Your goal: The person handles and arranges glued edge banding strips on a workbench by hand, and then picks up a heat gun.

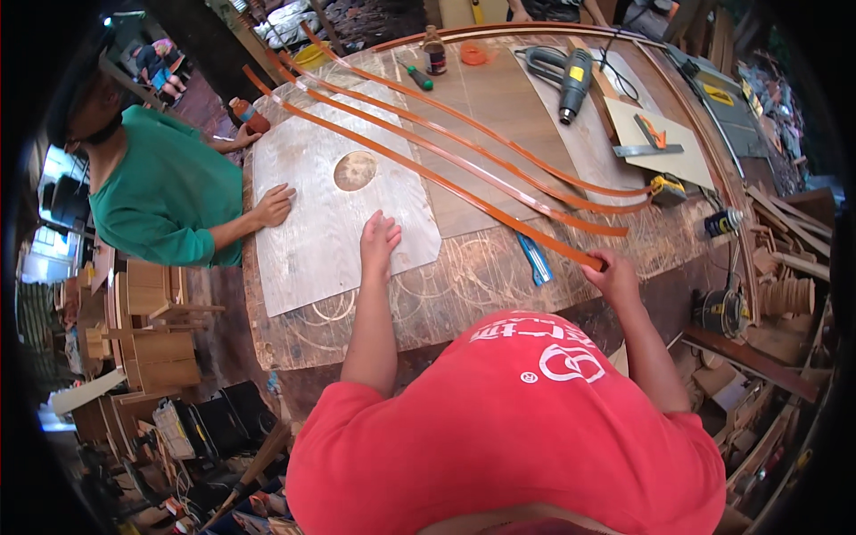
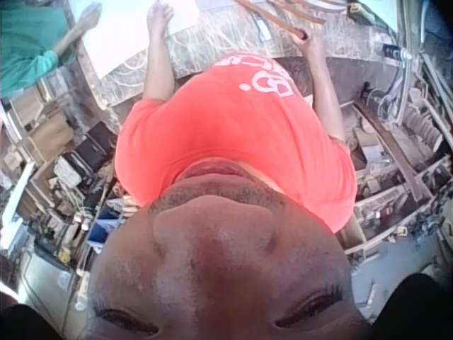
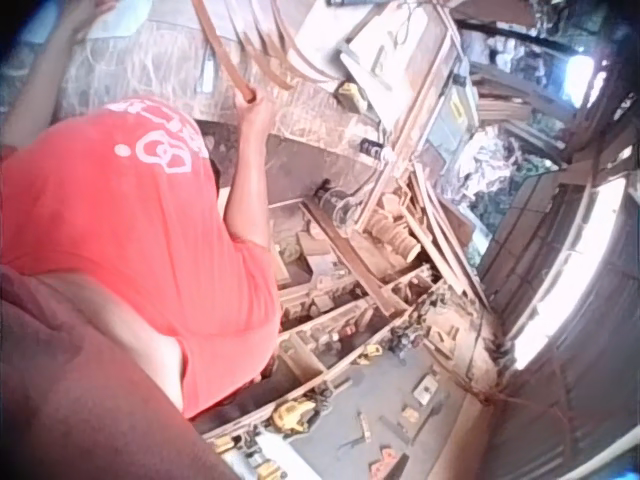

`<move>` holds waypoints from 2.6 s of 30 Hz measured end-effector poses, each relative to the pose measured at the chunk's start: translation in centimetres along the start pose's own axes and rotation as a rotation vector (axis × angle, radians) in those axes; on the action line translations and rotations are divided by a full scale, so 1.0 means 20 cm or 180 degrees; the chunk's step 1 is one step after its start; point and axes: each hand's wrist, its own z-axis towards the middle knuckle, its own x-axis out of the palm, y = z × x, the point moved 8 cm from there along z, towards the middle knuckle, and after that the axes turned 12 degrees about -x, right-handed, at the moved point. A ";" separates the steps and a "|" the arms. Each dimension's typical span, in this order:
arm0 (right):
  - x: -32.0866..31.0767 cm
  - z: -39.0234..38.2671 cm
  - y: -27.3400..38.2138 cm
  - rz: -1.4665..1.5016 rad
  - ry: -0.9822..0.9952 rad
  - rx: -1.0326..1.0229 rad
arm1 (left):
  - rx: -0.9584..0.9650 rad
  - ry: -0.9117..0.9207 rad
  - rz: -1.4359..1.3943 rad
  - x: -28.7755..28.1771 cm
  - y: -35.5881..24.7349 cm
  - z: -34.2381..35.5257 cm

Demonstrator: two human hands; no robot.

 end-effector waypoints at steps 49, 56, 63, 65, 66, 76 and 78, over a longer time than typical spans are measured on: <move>-0.18 -0.83 -1.09 0.4877 0.0339 0.1545 | 0.0904 -0.0092 0.4127 1.68 0.84 -1.06; -0.10 -0.82 -1.34 0.5254 -0.0405 0.2202 | 0.1781 0.0560 0.4234 2.29 0.86 -0.98; -0.34 -0.66 -1.04 0.2799 -0.0714 -0.0130 | 0.0438 0.1722 0.0755 2.59 0.91 -0.98; -0.48 -0.63 -0.73 0.1792 -0.0553 -0.1321 | -0.0252 0.2174 -0.0568 2.70 0.85 -1.12; -0.54 -0.63 -0.67 0.1786 -0.0527 -0.1338 | -0.0218 0.2116 -0.0787 2.72 0.74 -1.20; -0.79 -0.55 -0.34 0.1366 -0.0361 -0.2250 | 0.1214 0.2289 -0.1180 2.51 0.17 -1.49; -0.88 -0.51 -0.22 0.1177 -0.0481 -0.2546 | 0.1860 0.2434 -0.1167 2.42 -0.03 -1.57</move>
